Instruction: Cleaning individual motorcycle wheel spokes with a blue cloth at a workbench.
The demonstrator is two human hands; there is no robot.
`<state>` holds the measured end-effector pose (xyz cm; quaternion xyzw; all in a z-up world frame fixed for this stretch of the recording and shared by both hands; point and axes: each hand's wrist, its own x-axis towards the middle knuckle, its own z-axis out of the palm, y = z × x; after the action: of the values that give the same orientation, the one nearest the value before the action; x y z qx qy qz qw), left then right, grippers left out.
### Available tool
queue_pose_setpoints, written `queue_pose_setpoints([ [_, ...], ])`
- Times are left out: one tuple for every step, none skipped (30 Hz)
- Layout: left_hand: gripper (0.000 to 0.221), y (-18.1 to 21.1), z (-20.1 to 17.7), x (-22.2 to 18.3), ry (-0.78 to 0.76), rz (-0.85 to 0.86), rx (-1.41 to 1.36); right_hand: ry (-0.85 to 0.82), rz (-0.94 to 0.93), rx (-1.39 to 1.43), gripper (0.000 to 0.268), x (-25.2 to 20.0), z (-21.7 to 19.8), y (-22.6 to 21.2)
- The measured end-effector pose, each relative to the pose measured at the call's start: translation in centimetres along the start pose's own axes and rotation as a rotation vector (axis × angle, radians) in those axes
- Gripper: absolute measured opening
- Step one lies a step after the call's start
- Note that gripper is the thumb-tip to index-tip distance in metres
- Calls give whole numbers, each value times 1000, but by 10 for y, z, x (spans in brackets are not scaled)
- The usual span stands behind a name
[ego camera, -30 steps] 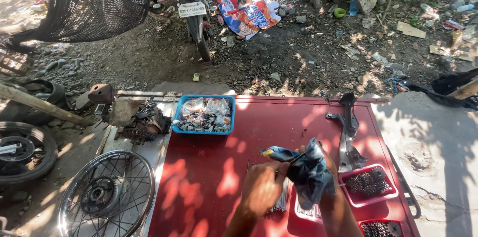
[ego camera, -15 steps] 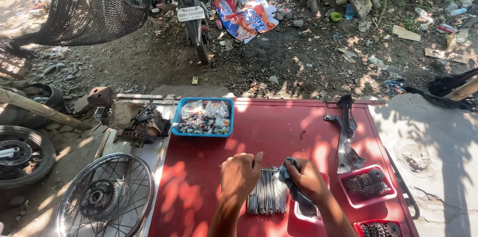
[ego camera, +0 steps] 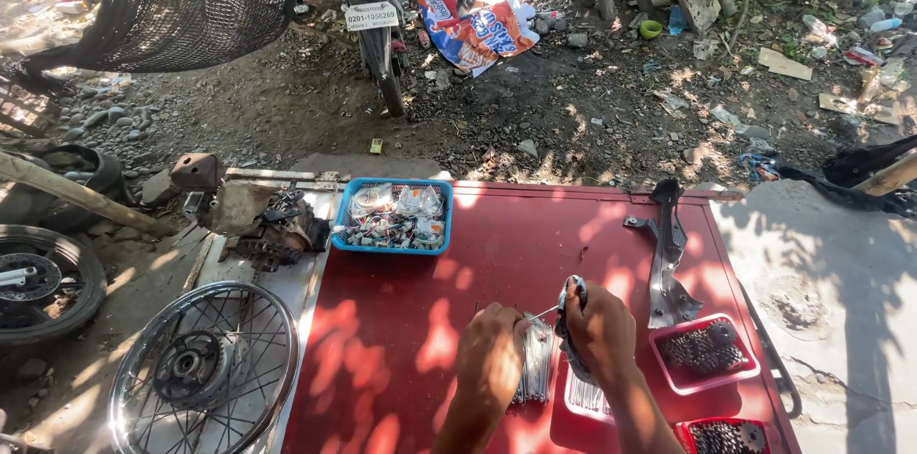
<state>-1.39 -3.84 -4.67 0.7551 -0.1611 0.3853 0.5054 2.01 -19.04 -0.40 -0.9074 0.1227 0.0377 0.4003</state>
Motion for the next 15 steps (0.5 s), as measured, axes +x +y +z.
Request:
queue_pose_setpoints([
  [10,1,-4,3,1,0,-2,1,0,-2,39,-1,0,1],
  [8,1,-8,6,-308,-282,259,4,-64,0,41,-2,2,2],
  [17,2,-12,10,-621,-558,518,6,-129,1,42,-3,3,2],
  [17,4,-16,13,-623,-556,516,9,-127,1,42,1,11,13],
  [17,6,-19,17,-596,-589,453,-19,-163,300,40,4,20,23],
  [16,9,-24,20,-569,-623,391,-49,-197,600,39,8,28,33],
  [16,11,-26,24,-571,-623,390,-47,-195,600,39,12,31,47],
  [12,13,-29,27,-579,-607,309,-229,-457,912,32,16,34,61],
  [10,15,-32,31,-585,-589,229,-422,-720,1217,47,20,38,75],
  [10,18,-41,37,-585,-591,228,-422,-718,1217,47,21,41,78],
  [10,22,-49,44,-597,-558,29,-395,-656,1224,46,22,43,82],
  [10,26,-57,51,-607,-520,-170,-365,-595,1230,46,22,46,85],
  [10,26,-60,54,-610,-520,-172,-362,-594,1231,46,21,48,86],
  [17,26,-64,57,-659,-653,-168,-321,-500,1241,45,20,52,86],
  [25,26,-68,59,-706,-787,-164,-281,-406,1250,45,18,56,87],
])
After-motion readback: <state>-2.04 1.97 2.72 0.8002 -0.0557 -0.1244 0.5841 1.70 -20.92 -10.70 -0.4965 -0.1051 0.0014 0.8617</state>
